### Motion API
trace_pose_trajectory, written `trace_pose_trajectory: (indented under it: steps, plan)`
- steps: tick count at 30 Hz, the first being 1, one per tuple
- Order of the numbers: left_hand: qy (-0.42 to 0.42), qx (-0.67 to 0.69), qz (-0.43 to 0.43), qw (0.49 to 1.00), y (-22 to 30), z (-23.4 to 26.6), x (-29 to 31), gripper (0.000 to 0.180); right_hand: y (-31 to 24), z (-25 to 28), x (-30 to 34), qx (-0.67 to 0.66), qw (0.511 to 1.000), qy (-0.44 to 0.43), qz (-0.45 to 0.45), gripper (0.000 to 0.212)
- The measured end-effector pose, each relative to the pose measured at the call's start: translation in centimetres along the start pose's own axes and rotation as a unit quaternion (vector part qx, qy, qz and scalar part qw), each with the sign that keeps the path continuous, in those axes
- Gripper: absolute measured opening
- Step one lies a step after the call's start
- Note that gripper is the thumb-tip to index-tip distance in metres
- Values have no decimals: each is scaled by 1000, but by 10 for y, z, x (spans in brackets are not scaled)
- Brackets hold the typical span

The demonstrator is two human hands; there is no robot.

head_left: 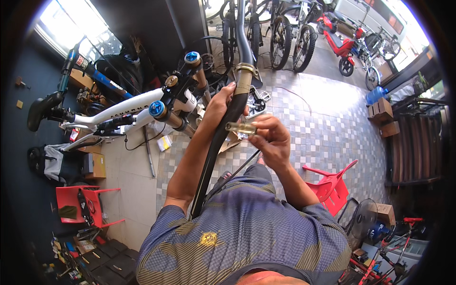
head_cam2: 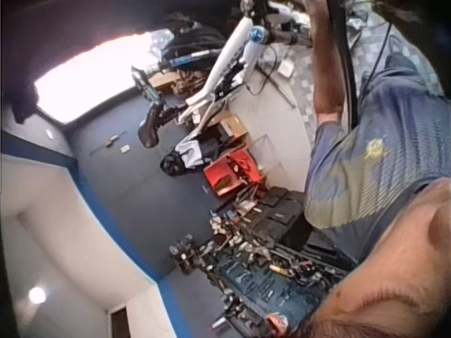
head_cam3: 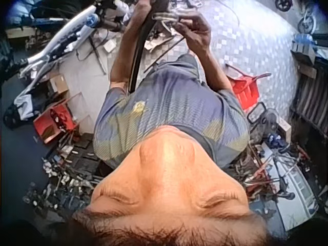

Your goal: The person positions a bicycle handlebar onto the stem of a white bicycle frame, aligning it with the headset. They then use an Allen key to tighten the stem bolts, securing the handlebar in place.

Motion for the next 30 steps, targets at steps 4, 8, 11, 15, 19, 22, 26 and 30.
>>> trace_pose_trajectory:
  steps: [4,8,11,15,19,22,26,30]
  plan:
    - [4,10,8,1000,5,-6,8,42,22,-12,6,-34,998,45,-18,28]
    - [43,-18,-35,998,9,-10,8,39,24,-16,-3,-8,997,74,3,28]
    - [81,-13,-28,996,16,-14,12,39,22,-11,-2,109,991,69,27,27]
    - [104,66,-28,992,16,-20,14,46,18,-8,1,264,959,86,62,27]
    - [-3,92,-17,996,17,-25,19,65,-4,-17,-6,387,909,81,128,28]
    - [-2,69,-25,997,20,-32,27,78,-21,-20,-13,441,884,66,142,29]
    - [35,86,-43,995,19,-38,30,89,-34,-21,-16,466,876,57,109,29]
    - [-49,57,-79,994,17,-33,32,101,-50,-27,-23,486,870,42,77,27]
Point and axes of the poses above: each hand's wrist, its own x-axis away from the middle knuckle, its own z-axis out of the back of the hand, y = z × x, the point moved 4 cm from there along -x, towards the middle knuckle, and after that the axes turned 1 degree about -y, right-handed, at the moved point
